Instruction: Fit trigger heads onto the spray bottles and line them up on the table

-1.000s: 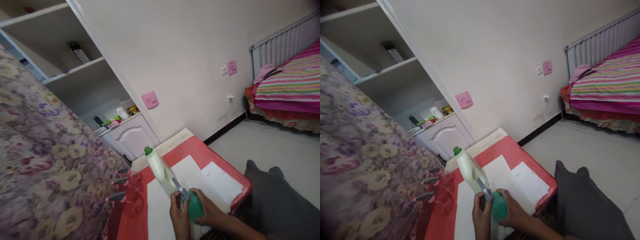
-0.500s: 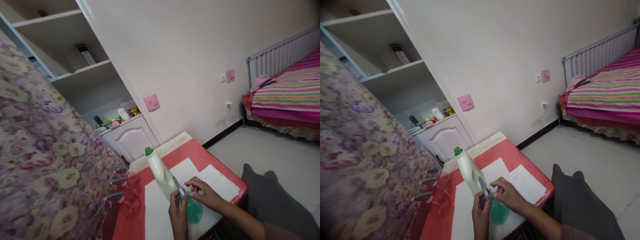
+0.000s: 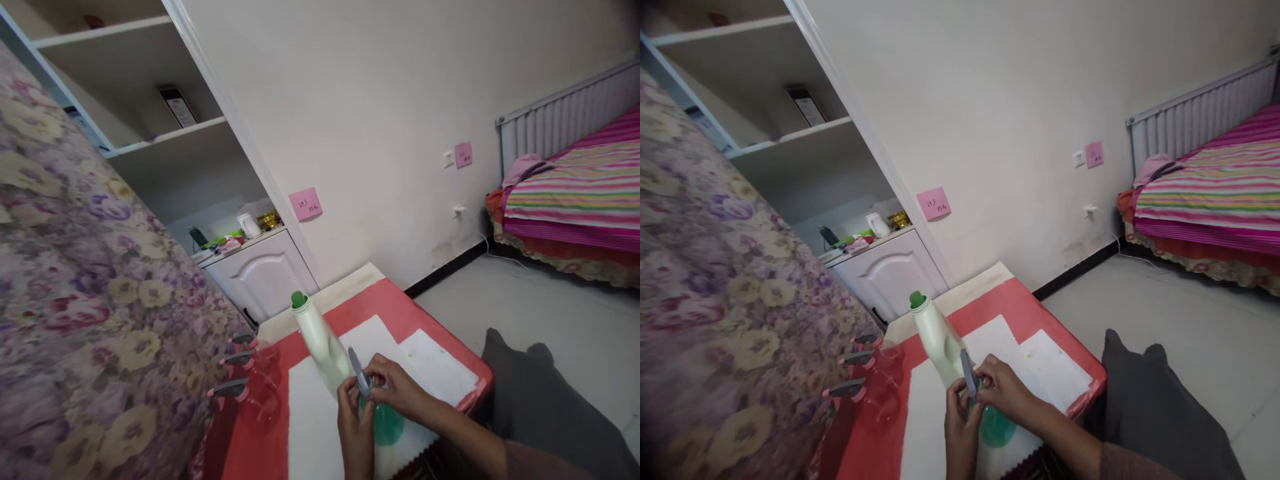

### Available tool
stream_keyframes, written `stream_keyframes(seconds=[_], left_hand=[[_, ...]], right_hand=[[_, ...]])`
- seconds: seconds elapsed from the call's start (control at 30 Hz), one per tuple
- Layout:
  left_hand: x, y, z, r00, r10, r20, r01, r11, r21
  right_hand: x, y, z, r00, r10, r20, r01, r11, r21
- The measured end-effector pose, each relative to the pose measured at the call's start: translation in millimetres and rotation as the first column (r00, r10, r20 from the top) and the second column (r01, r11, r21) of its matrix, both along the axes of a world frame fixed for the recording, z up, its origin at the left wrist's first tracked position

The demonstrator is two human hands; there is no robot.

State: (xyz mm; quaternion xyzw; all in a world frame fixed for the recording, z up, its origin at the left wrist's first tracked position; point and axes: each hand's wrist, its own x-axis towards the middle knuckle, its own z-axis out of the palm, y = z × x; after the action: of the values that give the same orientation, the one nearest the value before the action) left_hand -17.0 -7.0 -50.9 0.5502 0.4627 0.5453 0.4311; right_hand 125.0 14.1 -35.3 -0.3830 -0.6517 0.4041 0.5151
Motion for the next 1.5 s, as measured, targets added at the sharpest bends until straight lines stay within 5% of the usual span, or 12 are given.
stream_keyframes(seconds=[0.2,0.53,0.83,1.07,1.3,1.5], left_hand=[[-3,2,5.2,0.999,-0.049,-0.022,0.049,0.998,-0.026],[-9,1,51.9,0.98,0.003,-0.199,-0.013,0.999,-0.047],[2,9,49.8,0.996,-0.078,-0.03,0.074,0.989,-0.125],[11,0,56.1,1.0,-0.007,0.005,0.008,0.994,-0.112],[8,1,51.6,0.998,-0.062,0.033,0.065,0.992,-0.106],[4,5,44.3,0.998,-0.053,-0.022,0.051,0.996,-0.08]], right_hand=[[-1,0,-5.5,1.0,-0.023,-0.009,0.023,0.999,0.028],[2,0,-4.3,0.999,-0.013,0.043,0.011,0.998,0.063],[4,2,-3.1,1.0,-0.001,-0.005,0.001,0.999,0.045],[-10,-2,-9.7,0.966,-0.255,0.034,0.256,0.967,-0.016],[4,-3,-8.0,1.0,0.025,-0.004,-0.025,0.999,0.033],[-8,0,-13.3,0.974,-0.218,-0.056,0.219,0.976,0.014]])
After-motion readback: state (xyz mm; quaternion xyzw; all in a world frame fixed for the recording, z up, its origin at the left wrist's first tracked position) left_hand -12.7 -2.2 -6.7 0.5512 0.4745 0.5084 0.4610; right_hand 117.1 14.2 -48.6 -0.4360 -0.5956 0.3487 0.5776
